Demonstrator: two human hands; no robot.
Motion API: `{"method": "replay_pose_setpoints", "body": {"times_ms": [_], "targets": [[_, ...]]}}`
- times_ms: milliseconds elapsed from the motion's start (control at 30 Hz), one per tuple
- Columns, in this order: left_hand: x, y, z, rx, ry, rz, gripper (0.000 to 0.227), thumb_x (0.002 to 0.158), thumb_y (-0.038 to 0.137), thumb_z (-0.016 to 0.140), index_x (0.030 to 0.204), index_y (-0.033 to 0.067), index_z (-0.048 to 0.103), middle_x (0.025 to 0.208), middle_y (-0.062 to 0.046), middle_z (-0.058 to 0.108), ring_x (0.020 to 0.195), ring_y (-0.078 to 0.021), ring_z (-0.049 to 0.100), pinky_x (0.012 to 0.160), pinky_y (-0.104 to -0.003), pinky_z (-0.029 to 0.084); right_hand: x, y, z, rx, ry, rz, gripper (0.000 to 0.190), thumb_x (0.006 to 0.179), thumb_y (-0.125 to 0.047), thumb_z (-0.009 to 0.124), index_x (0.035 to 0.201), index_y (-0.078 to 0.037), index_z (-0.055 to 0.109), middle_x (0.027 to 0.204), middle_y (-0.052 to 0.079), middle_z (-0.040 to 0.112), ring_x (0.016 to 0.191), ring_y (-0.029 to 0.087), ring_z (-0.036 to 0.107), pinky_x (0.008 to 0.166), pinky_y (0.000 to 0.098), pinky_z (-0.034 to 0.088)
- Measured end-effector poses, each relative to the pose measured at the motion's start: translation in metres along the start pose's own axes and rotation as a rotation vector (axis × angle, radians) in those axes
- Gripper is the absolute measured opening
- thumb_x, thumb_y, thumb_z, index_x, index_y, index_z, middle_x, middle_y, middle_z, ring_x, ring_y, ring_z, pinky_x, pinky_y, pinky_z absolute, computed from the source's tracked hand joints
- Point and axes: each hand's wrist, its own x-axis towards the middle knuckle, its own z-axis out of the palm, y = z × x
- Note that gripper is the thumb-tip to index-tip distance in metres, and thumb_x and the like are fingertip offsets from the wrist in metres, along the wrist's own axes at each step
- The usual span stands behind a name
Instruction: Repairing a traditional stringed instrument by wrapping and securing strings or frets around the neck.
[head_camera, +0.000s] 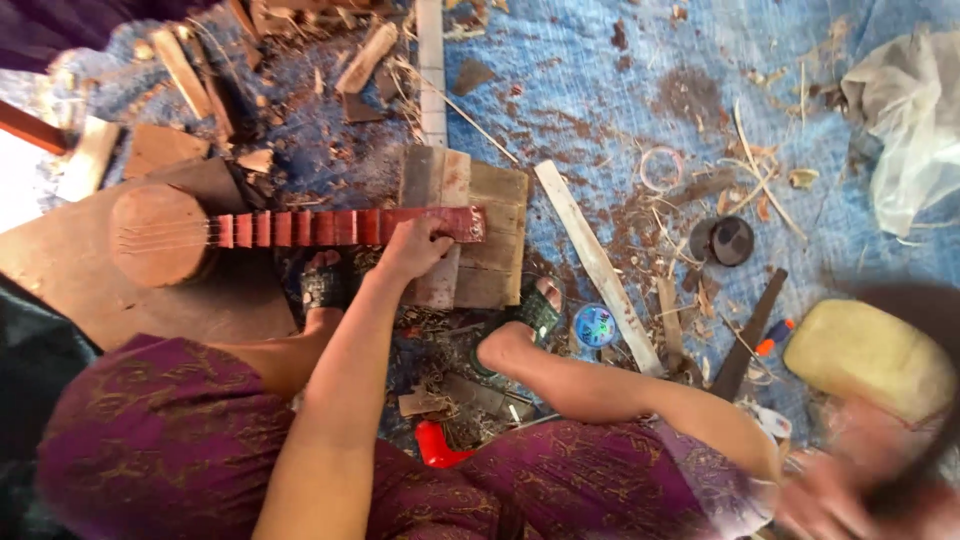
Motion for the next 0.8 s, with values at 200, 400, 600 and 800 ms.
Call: {"method": "replay_pose_setpoints", "body": {"times_ms": [200,400,600,800], "targets": [[-0.004,0.006,-0.016,0.078,-0.024,0.008,0.028,0.085,0.033,0.074,0.105,0.0149,0.08,0.097,-0.015,0.078,0.097,-0.0387,0.073,0.088,-0.049,0.058,0.147,0.033,0.084,0.455,-0.257,0.006,0.048,0.109,-0.036,0.04,0.144,-0.005,0.054,0.071,-0.002,0.022,0.06,0.008,0.014,0.048,0.0212,0.017],[-0.003,-0.012,-0.035,0.176,-0.124,-0.063,0.027,0.088,0.034,0.072,0.106,0.0163,0.08,0.102,-0.015,0.077,0.101,-0.0381,0.072,0.092,-0.048,0.058,0.252,0.087,0.111,0.597,-0.631,0.226,0.054,0.102,-0.06,0.05,0.103,-0.006,0.052,0.076,-0.009,0.024,0.052,0.005,0.026,0.047,0.0201,0.023],[-0.015,-0.034,-0.057,-0.038,-0.298,-0.191,0.022,0.088,0.034,0.073,0.102,0.0195,0.081,0.093,-0.01,0.078,0.09,-0.0289,0.075,0.081,-0.041,0.059,0.305,0.152,0.116,0.632,-0.594,0.271,0.061,0.109,-0.046,0.044,0.159,-0.013,0.033,0.076,-0.004,0.034,0.051,0.009,0.038,0.046,0.0233,0.033],[-0.022,-0.027,-0.076,-0.232,-0.317,-0.222,0.016,0.092,0.027,0.071,0.099,0.0156,0.08,0.077,-0.01,0.074,0.073,-0.0211,0.072,0.068,-0.035,0.056,0.306,0.163,0.143,0.532,-0.488,0.329,0.039,0.106,-0.044,0.055,0.116,-0.007,0.055,0.076,0.001,0.038,0.051,0.014,0.038,0.044,0.0247,0.028]]}}
